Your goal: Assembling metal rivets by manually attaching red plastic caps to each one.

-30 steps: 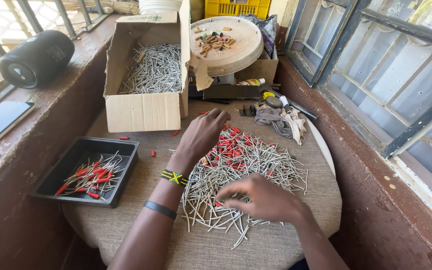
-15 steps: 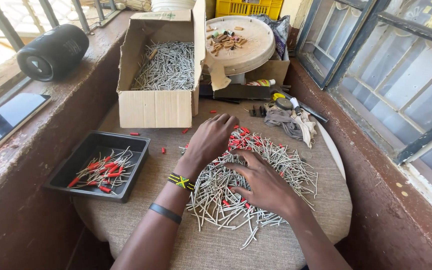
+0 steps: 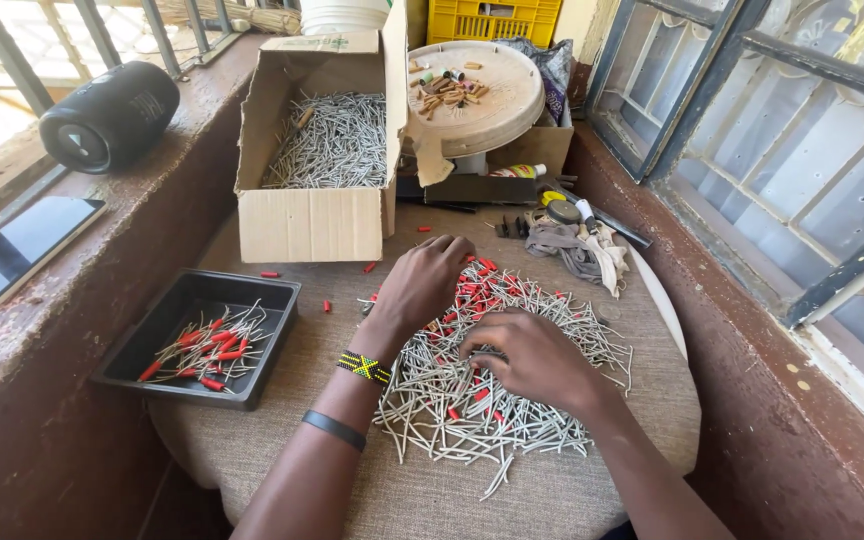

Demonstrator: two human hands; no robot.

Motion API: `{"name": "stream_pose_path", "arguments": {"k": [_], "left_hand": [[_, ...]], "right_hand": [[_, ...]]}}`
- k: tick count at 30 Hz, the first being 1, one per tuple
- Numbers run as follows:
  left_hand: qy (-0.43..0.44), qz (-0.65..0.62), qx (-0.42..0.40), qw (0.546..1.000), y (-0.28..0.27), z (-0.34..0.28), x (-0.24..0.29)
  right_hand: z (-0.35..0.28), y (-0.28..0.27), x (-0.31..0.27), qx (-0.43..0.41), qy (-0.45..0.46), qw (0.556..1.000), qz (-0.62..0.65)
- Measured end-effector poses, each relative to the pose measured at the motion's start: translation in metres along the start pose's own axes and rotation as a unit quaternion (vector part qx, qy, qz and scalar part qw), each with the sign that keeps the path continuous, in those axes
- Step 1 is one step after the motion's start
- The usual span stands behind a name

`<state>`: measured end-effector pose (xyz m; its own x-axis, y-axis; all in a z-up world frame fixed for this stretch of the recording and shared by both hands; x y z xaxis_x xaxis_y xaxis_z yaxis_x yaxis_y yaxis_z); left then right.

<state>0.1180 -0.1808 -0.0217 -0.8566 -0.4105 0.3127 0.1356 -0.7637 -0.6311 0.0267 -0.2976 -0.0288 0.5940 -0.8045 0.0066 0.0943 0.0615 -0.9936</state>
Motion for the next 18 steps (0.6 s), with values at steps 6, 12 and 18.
{"name": "stream_pose_path", "arguments": {"k": [6,12,18], "left_hand": [[-0.083,-0.406,0.16,0.896,0.003,0.003,-0.017],[-0.143,-0.602,0.184,0.764,0.012,0.001,-0.033],[-0.156,-0.629,0.19,0.737,0.012,-0.001,-0.031]], "right_hand": [[-0.017,-0.016,0.025,0.066,0.131,0.945,0.294],[-0.008,0.02,0.066,0.118,0.139,0.88,0.438],[-0.004,0.026,0.068,0.203,0.133,0.808,0.536]]}}
Point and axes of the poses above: each hand's wrist, its own z-axis towards the middle knuckle, its own y-axis out of the palm, x = y × z, the point moved 6 cm from there along z, towards the middle knuckle, and after that the axes turned 15 degrees about -z, right-handed, at the moved point
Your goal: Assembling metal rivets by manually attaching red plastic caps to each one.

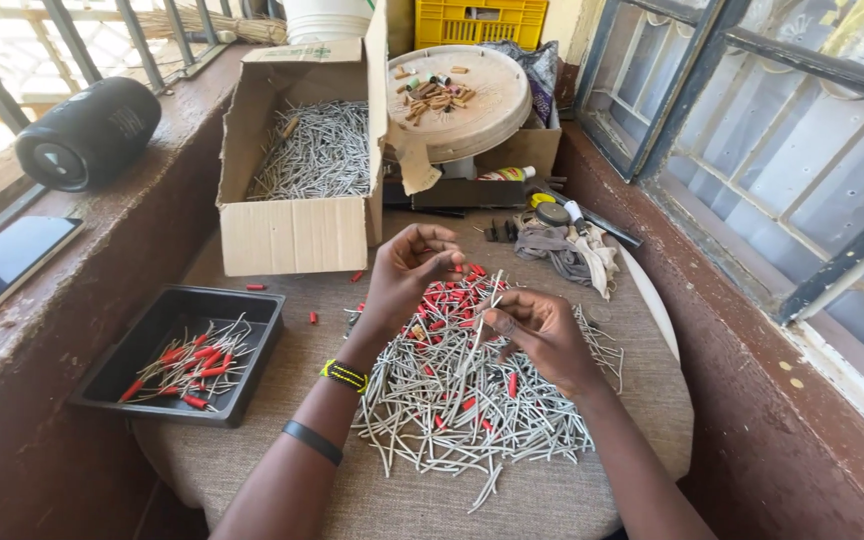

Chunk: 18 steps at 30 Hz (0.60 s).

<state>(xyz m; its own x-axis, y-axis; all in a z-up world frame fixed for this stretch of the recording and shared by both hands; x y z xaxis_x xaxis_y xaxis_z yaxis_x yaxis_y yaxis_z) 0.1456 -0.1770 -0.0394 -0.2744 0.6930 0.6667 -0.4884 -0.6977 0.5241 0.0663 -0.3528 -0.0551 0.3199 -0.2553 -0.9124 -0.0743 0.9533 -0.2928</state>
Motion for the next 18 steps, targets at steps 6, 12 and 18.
{"name": "stream_pose_path", "arguments": {"k": [6,12,18], "left_hand": [[-0.037,-0.066,0.092,0.993,0.01,-0.017,0.002],[-0.034,-0.101,0.149,0.983,0.007,-0.034,0.002],[-0.042,-0.085,0.134,0.986,0.012,-0.035,-0.006]], "right_hand": [[-0.011,0.011,-0.018,-0.003,-0.028,0.999,0.039],[-0.006,0.007,0.004,0.012,-0.028,0.999,-0.011],[-0.016,0.014,-0.022,0.006,-0.032,0.998,-0.053]]}}
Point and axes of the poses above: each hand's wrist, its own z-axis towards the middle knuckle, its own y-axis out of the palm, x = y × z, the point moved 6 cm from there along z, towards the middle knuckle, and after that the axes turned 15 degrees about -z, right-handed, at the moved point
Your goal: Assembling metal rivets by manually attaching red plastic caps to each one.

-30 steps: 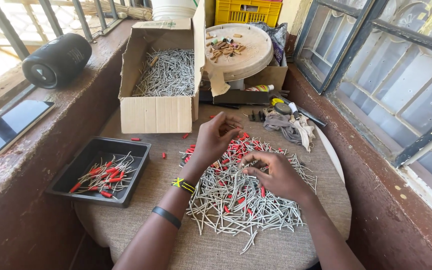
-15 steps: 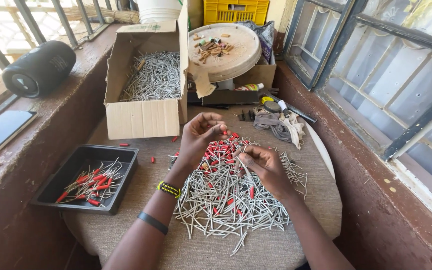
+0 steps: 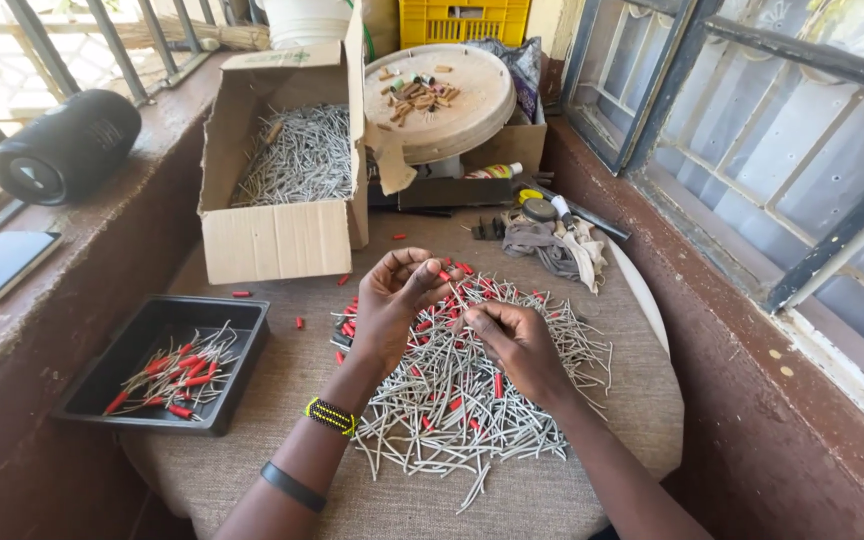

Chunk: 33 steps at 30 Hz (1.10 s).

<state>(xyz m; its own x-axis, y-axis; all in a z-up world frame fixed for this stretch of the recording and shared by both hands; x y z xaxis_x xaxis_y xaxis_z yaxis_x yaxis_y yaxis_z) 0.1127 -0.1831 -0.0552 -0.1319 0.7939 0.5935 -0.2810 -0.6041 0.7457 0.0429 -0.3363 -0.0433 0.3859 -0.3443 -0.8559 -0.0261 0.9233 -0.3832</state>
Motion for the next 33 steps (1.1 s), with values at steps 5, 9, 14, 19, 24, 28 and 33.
{"name": "stream_pose_path", "arguments": {"k": [5,9,14,19,24,28,33], "left_hand": [[0.009,0.006,-0.007,1.0,-0.001,-0.001,0.001],[0.012,0.016,-0.039,0.999,0.008,-0.003,0.004],[0.017,0.04,-0.07,0.997,0.004,-0.001,0.001],[0.023,0.108,-0.122,0.986,0.008,-0.002,-0.01],[-0.023,0.053,-0.091,0.994,0.018,-0.015,-0.003],[-0.019,0.042,-0.084,0.995,0.016,-0.012,-0.006],[0.0,0.062,-0.068,0.996,0.007,-0.011,-0.017]], "right_hand": [[-0.002,0.0,-0.004,0.003,-0.009,1.0,0.009],[-0.001,-0.002,-0.006,0.003,0.006,1.0,0.017],[-0.002,-0.003,-0.007,0.012,0.006,1.0,0.023],[-0.002,-0.009,-0.002,0.023,-0.005,1.0,-0.01],[0.0,-0.009,0.011,0.038,0.046,0.997,0.046],[0.001,-0.012,0.012,0.056,0.072,0.991,0.103],[0.0,-0.013,0.027,0.093,0.03,0.994,-0.053]]}}
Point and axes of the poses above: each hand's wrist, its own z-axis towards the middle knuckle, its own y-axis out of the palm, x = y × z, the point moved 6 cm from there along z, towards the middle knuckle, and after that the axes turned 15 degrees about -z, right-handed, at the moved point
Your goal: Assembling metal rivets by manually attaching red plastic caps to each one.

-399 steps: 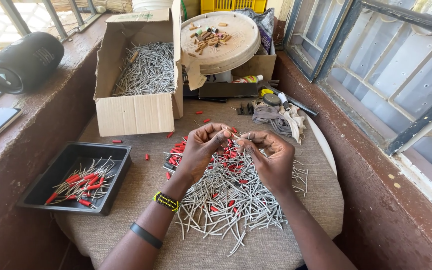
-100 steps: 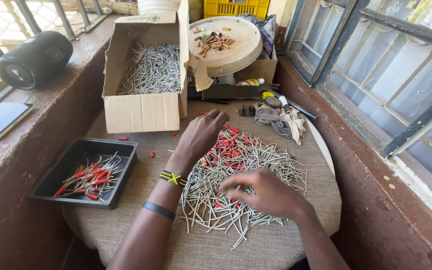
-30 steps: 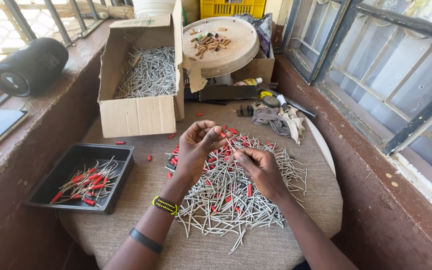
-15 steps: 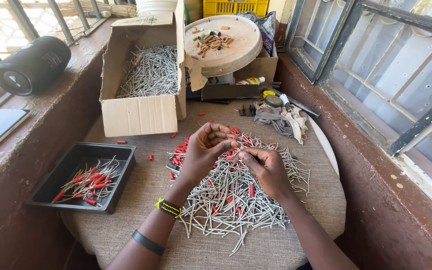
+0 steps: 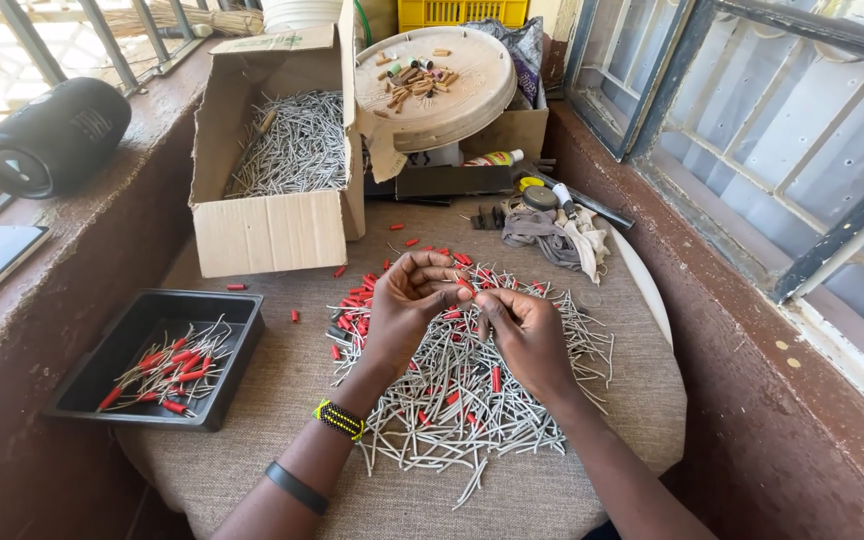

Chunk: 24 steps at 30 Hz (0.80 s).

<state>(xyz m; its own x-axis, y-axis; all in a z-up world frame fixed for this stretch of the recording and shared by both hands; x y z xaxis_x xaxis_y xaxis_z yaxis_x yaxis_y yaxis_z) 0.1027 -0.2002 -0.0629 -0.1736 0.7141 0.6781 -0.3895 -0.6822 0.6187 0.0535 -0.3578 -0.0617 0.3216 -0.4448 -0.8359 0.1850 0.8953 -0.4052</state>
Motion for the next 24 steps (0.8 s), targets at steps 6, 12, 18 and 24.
{"name": "stream_pose_path", "arguments": {"k": [6,12,18,24], "left_hand": [[-0.003,-0.034,0.011,0.999,-0.004,0.003,-0.002],[-0.008,-0.008,0.034,0.999,0.001,-0.002,0.007],[-0.015,0.007,0.027,0.999,0.006,-0.004,0.009],[-0.01,0.006,0.039,0.999,0.005,-0.004,0.011]], "right_hand": [[0.001,0.008,-0.001,-0.033,0.035,0.995,0.088],[-0.004,-0.001,-0.03,-0.027,0.018,0.995,0.099],[-0.006,-0.004,-0.029,0.026,-0.023,0.997,-0.069],[-0.011,-0.008,-0.035,0.016,-0.007,1.0,0.006]]}}
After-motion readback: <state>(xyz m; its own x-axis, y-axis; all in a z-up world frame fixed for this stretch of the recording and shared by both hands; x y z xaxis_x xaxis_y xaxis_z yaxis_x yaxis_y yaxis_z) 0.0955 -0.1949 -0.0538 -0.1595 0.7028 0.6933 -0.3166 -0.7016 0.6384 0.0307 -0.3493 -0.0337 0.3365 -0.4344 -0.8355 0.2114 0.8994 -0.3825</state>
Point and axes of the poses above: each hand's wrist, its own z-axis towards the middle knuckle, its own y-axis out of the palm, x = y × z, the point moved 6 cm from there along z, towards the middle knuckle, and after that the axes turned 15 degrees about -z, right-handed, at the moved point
